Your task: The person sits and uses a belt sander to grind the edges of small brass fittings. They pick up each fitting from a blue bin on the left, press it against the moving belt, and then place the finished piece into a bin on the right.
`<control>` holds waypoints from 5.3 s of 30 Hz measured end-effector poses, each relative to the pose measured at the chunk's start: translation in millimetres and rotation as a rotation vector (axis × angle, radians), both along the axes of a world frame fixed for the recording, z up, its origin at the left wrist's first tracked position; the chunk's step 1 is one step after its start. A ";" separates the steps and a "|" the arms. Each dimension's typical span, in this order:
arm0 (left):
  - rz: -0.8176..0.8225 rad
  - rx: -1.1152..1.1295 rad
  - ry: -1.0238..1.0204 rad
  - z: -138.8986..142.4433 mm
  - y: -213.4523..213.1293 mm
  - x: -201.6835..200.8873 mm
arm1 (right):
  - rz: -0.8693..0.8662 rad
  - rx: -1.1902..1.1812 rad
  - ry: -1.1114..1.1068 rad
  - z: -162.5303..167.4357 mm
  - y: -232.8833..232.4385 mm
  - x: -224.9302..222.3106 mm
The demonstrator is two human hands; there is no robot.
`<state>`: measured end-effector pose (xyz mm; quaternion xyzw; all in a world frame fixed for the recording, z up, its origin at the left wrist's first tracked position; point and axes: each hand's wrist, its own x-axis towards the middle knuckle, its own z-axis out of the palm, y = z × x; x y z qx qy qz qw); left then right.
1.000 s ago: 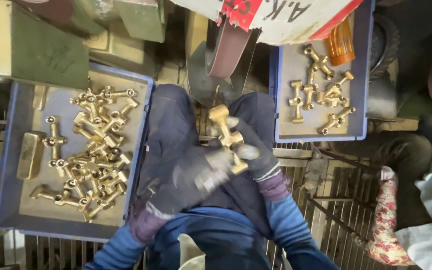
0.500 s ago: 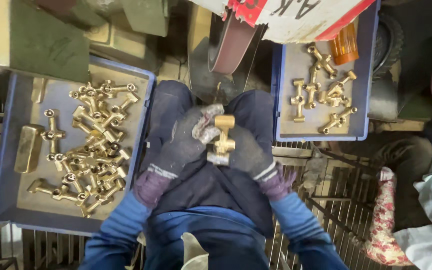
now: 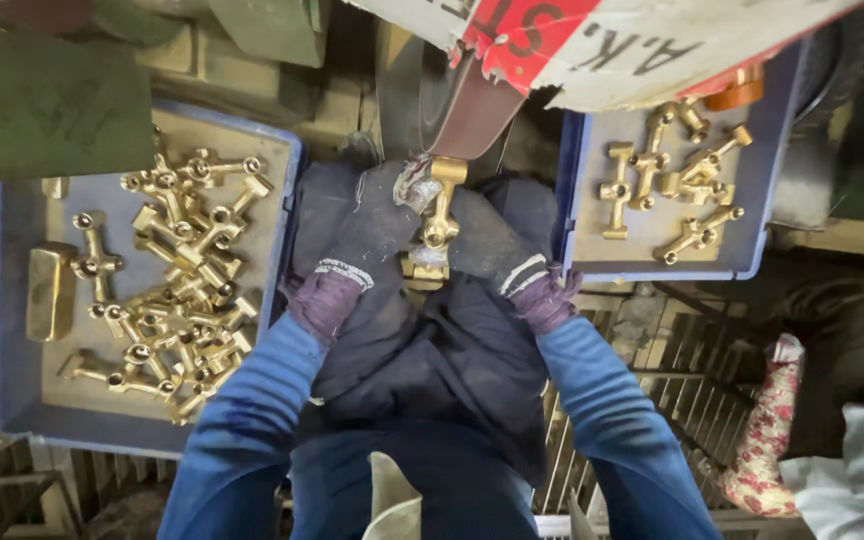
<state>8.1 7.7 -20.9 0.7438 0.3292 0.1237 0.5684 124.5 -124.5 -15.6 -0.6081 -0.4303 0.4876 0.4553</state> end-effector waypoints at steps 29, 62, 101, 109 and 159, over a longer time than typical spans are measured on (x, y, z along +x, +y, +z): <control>0.211 -0.468 0.076 -23.6 8.2 21.9 | 0.032 -0.421 -0.240 -4.7 6.3 26.3; 0.160 -0.028 -0.413 53.4 -92.0 -80.5 | -0.377 0.320 -0.371 68.7 -60.8 -90.3; -0.016 0.061 0.018 -29.5 -6.4 -8.5 | 0.058 -0.042 -0.213 -25.5 -15.3 -1.2; 0.046 -0.230 0.182 -22.0 1.4 -2.3 | -0.004 -0.187 0.426 13.8 10.6 3.2; 0.166 -0.680 -0.132 -3.1 1.9 3.6 | -0.030 -0.190 0.443 0.8 -14.7 10.8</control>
